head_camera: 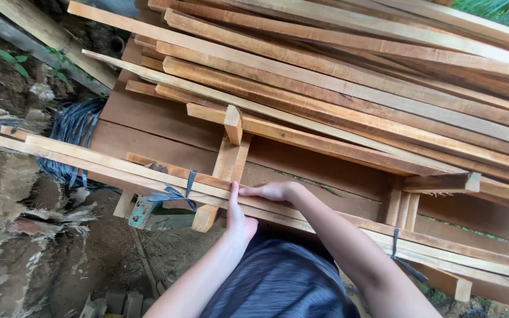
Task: Bundling several pieces of wood together using plastic straps and a tensioning tool.
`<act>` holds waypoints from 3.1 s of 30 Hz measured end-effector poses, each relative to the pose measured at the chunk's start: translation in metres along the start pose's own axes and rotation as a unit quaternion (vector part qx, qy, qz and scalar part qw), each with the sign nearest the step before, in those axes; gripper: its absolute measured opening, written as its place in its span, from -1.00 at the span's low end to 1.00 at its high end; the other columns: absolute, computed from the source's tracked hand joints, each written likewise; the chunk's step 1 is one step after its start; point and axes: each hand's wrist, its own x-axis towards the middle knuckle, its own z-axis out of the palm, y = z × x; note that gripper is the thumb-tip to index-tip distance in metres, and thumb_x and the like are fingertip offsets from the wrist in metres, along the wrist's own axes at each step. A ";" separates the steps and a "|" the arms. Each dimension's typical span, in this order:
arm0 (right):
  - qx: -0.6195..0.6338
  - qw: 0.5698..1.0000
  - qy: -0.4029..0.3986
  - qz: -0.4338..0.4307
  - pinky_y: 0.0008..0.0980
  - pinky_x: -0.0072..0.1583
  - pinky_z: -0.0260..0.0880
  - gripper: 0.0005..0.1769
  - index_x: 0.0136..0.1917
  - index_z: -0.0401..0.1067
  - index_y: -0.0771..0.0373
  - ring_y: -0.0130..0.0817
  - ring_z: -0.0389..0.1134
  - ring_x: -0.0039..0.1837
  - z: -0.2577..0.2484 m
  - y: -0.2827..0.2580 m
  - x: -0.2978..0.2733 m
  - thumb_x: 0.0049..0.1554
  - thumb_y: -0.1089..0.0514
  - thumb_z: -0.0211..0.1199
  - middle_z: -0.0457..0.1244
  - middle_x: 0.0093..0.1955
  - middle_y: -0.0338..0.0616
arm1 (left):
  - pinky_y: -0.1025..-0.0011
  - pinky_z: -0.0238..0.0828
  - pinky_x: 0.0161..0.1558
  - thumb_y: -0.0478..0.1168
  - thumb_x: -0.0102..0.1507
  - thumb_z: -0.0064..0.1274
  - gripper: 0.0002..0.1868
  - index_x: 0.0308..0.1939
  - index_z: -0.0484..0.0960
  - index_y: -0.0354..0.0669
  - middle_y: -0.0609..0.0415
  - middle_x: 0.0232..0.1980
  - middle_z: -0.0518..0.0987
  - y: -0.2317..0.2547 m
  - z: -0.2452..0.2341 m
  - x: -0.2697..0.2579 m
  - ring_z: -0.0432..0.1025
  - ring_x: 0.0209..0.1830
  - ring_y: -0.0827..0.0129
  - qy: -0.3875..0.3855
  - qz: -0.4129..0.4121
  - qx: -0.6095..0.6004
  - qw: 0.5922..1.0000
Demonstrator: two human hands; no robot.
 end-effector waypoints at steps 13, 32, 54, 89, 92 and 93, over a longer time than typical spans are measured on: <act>0.005 1.000 0.003 -0.009 0.03 0.60 -0.07 0.20 0.54 0.26 0.07 -0.03 0.06 0.61 -0.004 0.020 0.016 -0.02 -0.79 -0.15 0.11 0.58 0.00 | -0.25 0.09 0.45 0.23 0.22 0.22 -0.08 0.47 0.29 -0.22 -0.31 0.44 0.37 0.008 0.030 -0.042 0.26 0.46 -0.11 0.074 0.015 0.009 0.997; -0.056 0.988 0.019 0.145 -0.03 0.50 0.19 0.10 0.44 0.40 0.12 -0.09 0.26 0.49 -0.056 0.199 -0.005 -0.08 -0.67 -0.01 0.25 0.48 -0.11 | 0.04 0.07 0.47 0.08 0.26 0.01 -0.17 0.49 0.24 -0.35 -0.43 0.45 0.34 -0.101 -0.001 -0.033 0.29 0.46 -0.08 -0.131 -0.255 0.299 0.910; 0.020 0.967 -0.193 0.165 0.37 0.51 -0.14 0.47 0.68 -0.12 -0.15 0.14 -0.15 0.69 -0.057 0.238 0.055 -0.34 -0.89 -0.41 -0.24 0.74 -0.10 | 0.30 -0.18 0.55 0.25 0.25 0.11 0.02 0.53 0.11 -0.42 -0.20 0.62 0.12 -0.120 -0.051 0.021 0.06 0.63 0.15 -0.209 -0.233 0.426 0.849; -0.141 0.969 0.196 0.055 -0.13 0.12 0.50 0.09 0.03 0.62 0.27 0.06 0.47 0.05 -0.080 0.193 -0.017 -0.03 -0.74 -0.13 0.44 0.00 0.10 | 0.17 0.26 0.20 0.09 0.18 0.04 -0.21 0.37 0.36 -0.34 -0.29 0.29 0.47 -0.144 0.001 -0.005 0.42 0.19 0.02 -0.025 -0.099 0.187 0.977; -0.183 0.949 0.245 0.073 -0.08 0.13 0.48 0.10 -0.02 0.62 0.23 0.09 0.46 0.07 -0.066 0.192 -0.020 -0.07 -0.80 -0.13 0.44 -0.02 0.09 | 0.12 0.27 0.18 -0.03 0.19 0.08 -0.34 0.32 0.43 -0.26 -0.22 0.20 0.49 -0.150 -0.016 0.017 0.37 0.16 0.09 -0.012 -0.093 0.143 0.985; -0.186 0.941 0.273 0.077 -0.08 0.13 0.48 0.11 -0.06 0.62 0.23 0.08 0.47 0.07 -0.064 0.192 -0.022 -0.09 -0.82 -0.11 0.44 -0.05 0.07 | 0.07 0.28 0.21 -0.05 0.18 0.08 -0.32 0.33 0.42 -0.30 -0.23 0.21 0.49 -0.151 -0.017 0.026 0.36 0.21 0.09 -0.010 -0.084 0.133 0.988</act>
